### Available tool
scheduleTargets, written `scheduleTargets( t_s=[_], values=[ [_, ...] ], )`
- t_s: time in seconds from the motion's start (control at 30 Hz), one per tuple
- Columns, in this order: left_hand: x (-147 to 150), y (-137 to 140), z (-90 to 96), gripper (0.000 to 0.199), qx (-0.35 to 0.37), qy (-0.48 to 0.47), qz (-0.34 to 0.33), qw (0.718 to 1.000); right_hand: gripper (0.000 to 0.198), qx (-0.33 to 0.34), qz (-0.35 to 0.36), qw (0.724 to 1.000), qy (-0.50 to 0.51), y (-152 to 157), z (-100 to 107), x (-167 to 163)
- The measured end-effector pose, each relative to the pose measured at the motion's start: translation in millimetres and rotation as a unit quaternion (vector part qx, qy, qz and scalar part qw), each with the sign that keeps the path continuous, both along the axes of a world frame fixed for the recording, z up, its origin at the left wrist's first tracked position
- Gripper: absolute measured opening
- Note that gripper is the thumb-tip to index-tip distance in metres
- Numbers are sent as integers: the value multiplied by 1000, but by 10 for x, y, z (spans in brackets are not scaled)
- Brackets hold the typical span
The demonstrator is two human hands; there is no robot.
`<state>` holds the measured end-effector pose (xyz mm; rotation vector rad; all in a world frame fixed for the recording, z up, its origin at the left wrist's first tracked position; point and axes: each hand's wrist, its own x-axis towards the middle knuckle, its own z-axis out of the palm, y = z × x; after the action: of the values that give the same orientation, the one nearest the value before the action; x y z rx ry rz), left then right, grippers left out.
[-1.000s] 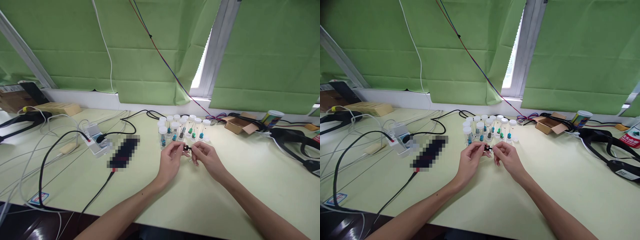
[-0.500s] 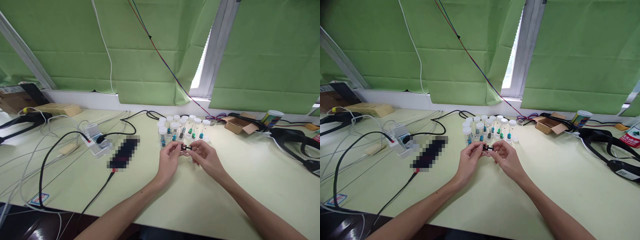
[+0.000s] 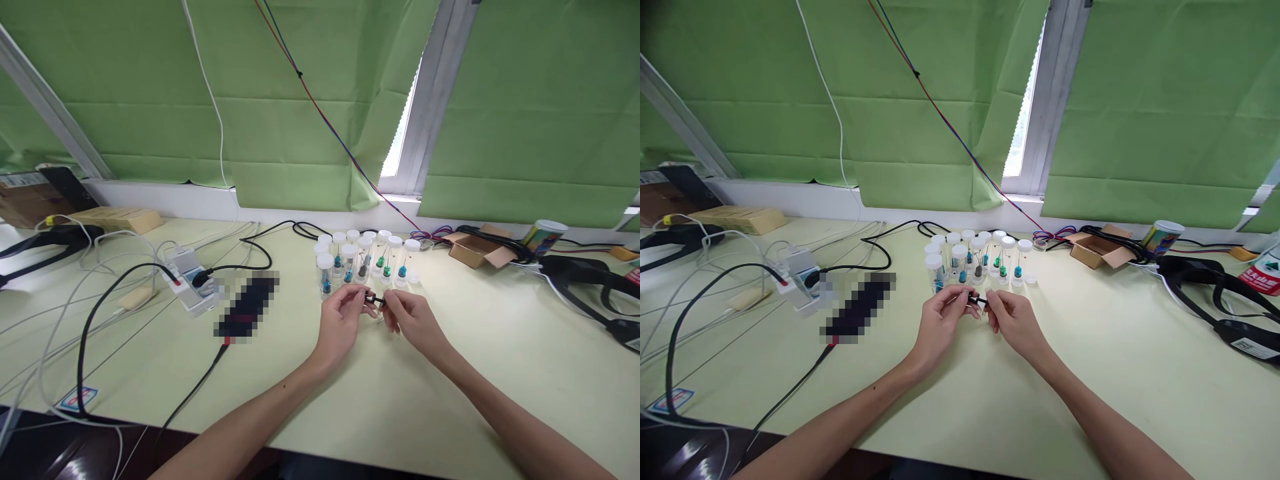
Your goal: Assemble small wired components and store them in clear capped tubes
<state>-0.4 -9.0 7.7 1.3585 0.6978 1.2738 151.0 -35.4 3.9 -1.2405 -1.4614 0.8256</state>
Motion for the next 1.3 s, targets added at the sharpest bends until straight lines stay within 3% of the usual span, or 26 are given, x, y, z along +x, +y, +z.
scheduleTargets(
  t_s=[0.13, 0.37, 0.67, 0.83, 1.3],
  values=[
    [-2, 9, 5, 17, -5, -1, 21, 1000, 28, 13, 2, 1000, 28, -3, 0, -5],
    [-12, 15, 2, 19, -4, -1, 17, 1000, 26, 20, 10, 1000, 15, -15, -7, -21],
    [2, -2, 0, 19, -4, -4, 1, 1000, 43, 4, -6, 1000, -21, -8, -22, -10],
    [-3, 18, -25, 17, -15, -9, 24, 1000, 29, 17, -5, 1000, 8, -12, -26, -16],
    [2, 5, -6, 20, -22, -16, 5, 1000, 35, 15, 6, 1000, -18, -18, -36, -16]
  ],
)
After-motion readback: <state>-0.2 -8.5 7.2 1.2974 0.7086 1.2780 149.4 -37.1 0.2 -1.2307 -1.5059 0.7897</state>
